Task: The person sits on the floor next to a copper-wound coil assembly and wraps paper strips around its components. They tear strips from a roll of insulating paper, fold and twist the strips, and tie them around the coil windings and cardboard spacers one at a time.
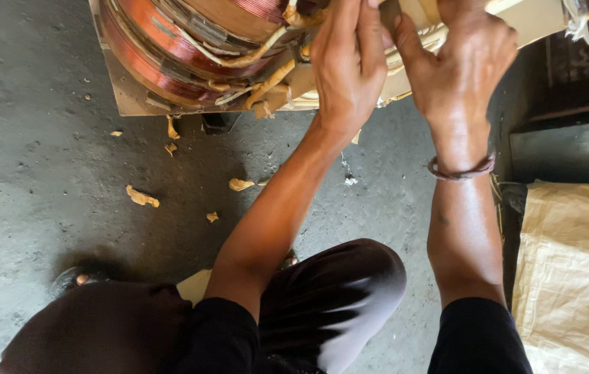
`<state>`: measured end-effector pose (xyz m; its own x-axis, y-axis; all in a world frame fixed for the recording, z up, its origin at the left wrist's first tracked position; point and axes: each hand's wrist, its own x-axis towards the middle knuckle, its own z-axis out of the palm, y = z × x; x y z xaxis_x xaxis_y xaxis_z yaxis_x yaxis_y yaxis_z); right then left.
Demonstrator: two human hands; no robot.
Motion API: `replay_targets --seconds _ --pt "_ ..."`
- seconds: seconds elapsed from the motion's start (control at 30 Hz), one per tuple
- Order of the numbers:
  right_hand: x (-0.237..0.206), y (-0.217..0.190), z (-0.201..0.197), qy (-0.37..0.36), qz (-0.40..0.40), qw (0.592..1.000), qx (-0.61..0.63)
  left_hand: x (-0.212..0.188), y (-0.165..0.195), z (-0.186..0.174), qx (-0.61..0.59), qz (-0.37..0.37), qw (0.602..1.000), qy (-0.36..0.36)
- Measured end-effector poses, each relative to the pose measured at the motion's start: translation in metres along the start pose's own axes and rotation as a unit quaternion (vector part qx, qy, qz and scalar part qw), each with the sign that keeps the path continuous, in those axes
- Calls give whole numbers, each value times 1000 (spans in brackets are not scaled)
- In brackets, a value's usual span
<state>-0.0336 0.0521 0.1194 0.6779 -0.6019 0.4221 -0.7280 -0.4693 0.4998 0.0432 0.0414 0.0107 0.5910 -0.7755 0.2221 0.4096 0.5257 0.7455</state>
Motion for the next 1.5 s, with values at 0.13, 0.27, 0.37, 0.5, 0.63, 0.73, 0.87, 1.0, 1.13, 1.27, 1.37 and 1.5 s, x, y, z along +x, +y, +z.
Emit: replay_targets --seconds 0.13,0.27,0.37,0.5,0.63,0.73,0.87,1.0,1.13,1.27,1.37,1.5 --pt "-8 -10 -8 8 88 989 120 -4 -3 -6 32 114 992 41" --pt "-5 -11 -10 8 101 984 145 5 -15 1 54 115 992 -7" --pt "6 -4 -9 55 48 996 54 16 -25 11 105 42 993 -36" --pt "7 -3 -22 -8 55 997 -49 7 -27 8 92 71 992 -53" --pt "-7 -24 -30 -39 197 942 268 0 -24 2 70 187 979 -33" --pt "-7 -35 -21 -52 188 943 270 1 -22 4 -23 106 994 -23" --pt "10 -22 -10 0 228 891 394 4 -20 15 -71 -9 997 28" --pt "18 -11 18 106 215 842 484 10 -19 24 -60 -23 995 82" --pt "19 -3 59 208 233 793 524 14 -13 23 -33 -33 994 97" --pt "14 8 79 242 187 817 489 -4 -8 9 -75 -5 995 69" --pt "8 13 81 238 211 838 443 -18 -15 1 18 130 990 50" --pt "3 13 80 241 221 869 372 -17 -34 10 41 46 998 -35"
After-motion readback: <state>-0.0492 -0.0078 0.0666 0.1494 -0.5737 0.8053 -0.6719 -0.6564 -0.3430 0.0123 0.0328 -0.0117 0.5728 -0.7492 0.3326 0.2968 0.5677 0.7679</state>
